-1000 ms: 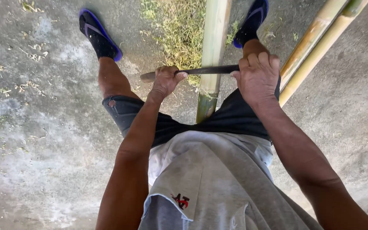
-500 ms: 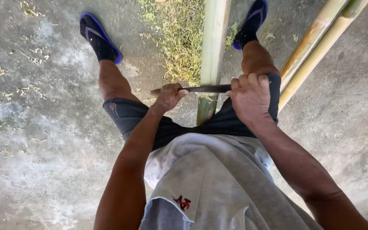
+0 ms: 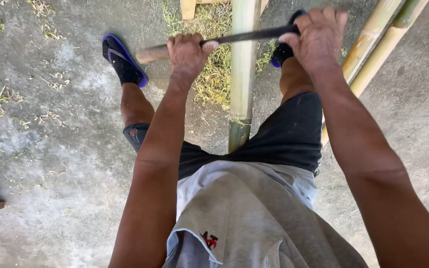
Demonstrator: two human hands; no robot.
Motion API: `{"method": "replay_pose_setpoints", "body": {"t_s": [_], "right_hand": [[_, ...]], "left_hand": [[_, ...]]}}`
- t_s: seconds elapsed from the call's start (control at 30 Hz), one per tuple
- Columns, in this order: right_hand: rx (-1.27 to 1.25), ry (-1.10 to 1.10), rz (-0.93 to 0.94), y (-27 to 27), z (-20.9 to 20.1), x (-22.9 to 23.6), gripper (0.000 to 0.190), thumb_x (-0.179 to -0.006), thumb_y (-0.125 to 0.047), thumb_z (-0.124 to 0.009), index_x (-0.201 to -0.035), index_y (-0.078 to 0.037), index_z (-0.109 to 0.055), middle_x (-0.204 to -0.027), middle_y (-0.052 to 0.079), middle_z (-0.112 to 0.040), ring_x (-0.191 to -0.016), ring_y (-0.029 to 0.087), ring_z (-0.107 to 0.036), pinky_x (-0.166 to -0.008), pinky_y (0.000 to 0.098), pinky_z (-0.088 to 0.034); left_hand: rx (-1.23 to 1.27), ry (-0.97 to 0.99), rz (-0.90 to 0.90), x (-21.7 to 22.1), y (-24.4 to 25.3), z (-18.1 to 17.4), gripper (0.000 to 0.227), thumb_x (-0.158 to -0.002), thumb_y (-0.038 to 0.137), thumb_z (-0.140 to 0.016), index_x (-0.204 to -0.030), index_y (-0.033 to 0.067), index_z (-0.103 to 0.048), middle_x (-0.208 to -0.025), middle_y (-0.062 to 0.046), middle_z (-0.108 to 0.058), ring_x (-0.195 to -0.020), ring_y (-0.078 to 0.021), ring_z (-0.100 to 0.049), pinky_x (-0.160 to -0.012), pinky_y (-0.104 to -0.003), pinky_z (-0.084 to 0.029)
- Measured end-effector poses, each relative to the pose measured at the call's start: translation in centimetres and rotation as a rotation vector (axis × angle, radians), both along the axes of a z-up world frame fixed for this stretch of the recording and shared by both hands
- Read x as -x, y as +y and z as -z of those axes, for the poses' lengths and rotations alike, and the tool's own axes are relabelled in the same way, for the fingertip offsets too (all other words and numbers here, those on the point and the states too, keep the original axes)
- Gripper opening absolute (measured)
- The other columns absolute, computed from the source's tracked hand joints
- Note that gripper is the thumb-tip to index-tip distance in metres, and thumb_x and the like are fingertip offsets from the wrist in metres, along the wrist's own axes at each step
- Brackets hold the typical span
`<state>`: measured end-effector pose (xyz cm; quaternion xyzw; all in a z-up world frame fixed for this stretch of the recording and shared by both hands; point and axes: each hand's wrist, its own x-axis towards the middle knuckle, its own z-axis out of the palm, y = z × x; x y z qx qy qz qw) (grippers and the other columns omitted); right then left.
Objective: Using a machete as a drawknife to shave and smooth a bamboo pole.
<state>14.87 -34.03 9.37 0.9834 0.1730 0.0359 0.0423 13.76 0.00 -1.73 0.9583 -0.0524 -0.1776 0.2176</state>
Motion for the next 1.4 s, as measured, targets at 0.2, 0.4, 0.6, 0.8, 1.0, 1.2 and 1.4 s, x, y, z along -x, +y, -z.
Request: {"method": "replay_pose_setpoints", "body": {"t_s": [0.2,0.4,0.6,0.8,1.0,1.2,1.4], "right_hand": [[0.079,0.139,0.019,2.4,-1.9,7.6,0.049,-0.097,-0.063,-0.068,-0.096,-0.015,-0.078,-0.087,0.003,-0.062,-0.101,0.025,-0.052,-0.099,0.0437,-0.034],[0.036,0.149,-0.023,3.8,-4.5,15.0,0.039,-0.098,-0.053,-0.074,-0.099,-0.015,-0.075,-0.097,0.003,-0.062,-0.103,0.024,-0.052,-0.102,0.0439,-0.035],[0.015,0.289,0.092,4.7,-5.7,17.2,0.032,-0.089,-0.046,-0.077,-0.097,-0.015,-0.076,-0.095,0.002,-0.063,-0.1,0.024,-0.055,-0.096,0.0447,-0.036],[-0.057,0.289,0.01,5.6,-6.1,13.6,0.028,-0.099,-0.04,-0.08,-0.095,-0.014,-0.073,-0.098,0.005,-0.063,-0.104,0.026,-0.055,-0.096,0.0431,-0.035],[0.037,0.432,0.078,6.3,-5.9,15.4,0.027,-0.086,-0.039,-0.08,-0.094,-0.013,-0.074,-0.093,0.003,-0.065,-0.099,0.024,-0.055,-0.091,0.0463,-0.035],[-0.065,0.281,-0.005,5.8,-4.3,13.2,0.031,-0.098,-0.042,-0.077,-0.103,-0.012,-0.072,-0.103,0.005,-0.064,-0.11,0.022,-0.053,-0.096,0.0406,-0.036],[-0.007,0.45,0.133,4.7,-4.6,14.1,0.028,-0.085,-0.04,-0.078,-0.093,-0.014,-0.072,-0.098,0.005,-0.066,-0.103,0.025,-0.055,-0.088,0.044,-0.036]], "left_hand": [[0.091,-0.081,0.003,9.0,1.1,2.0,0.087,-0.098,0.08,-0.019,-0.092,0.0127,-0.074,-0.088,-0.008,-0.068,-0.102,-0.0295,-0.059,-0.106,-0.054,-0.031],[0.041,0.18,0.04,16.2,1.4,0.8,0.097,-0.085,0.086,-0.009,-0.089,0.015,-0.075,-0.087,-0.009,-0.067,-0.1,-0.0285,-0.058,-0.108,-0.052,-0.031],[0.164,0.076,0.1,18.9,2.4,1.2,0.094,-0.091,0.09,-0.02,-0.09,0.0127,-0.074,-0.091,-0.008,-0.068,-0.105,-0.0286,-0.059,-0.106,-0.053,-0.032],[0.141,0.301,0.044,19.6,2.7,5.5,0.082,-0.089,0.085,-0.029,-0.094,0.0173,-0.075,-0.09,-0.009,-0.07,-0.095,-0.028,-0.063,-0.114,-0.054,-0.036],[0.34,0.057,0.084,20.0,2.9,4.5,0.084,-0.099,0.083,-0.035,-0.096,0.0083,-0.073,-0.09,-0.014,-0.067,-0.096,-0.034,-0.06,-0.096,-0.06,-0.034],[0.235,0.012,-0.025,16.9,3.2,3.9,0.095,-0.09,0.094,-0.023,-0.085,0.011,-0.07,-0.08,-0.008,-0.062,-0.092,-0.0317,-0.058,-0.097,-0.055,-0.036],[0.194,0.253,0.107,16.2,2.9,2.6,0.092,-0.083,0.09,-0.018,-0.078,0.0142,-0.07,-0.077,-0.008,-0.061,-0.081,-0.0269,-0.057,-0.102,-0.051,-0.035]]}}
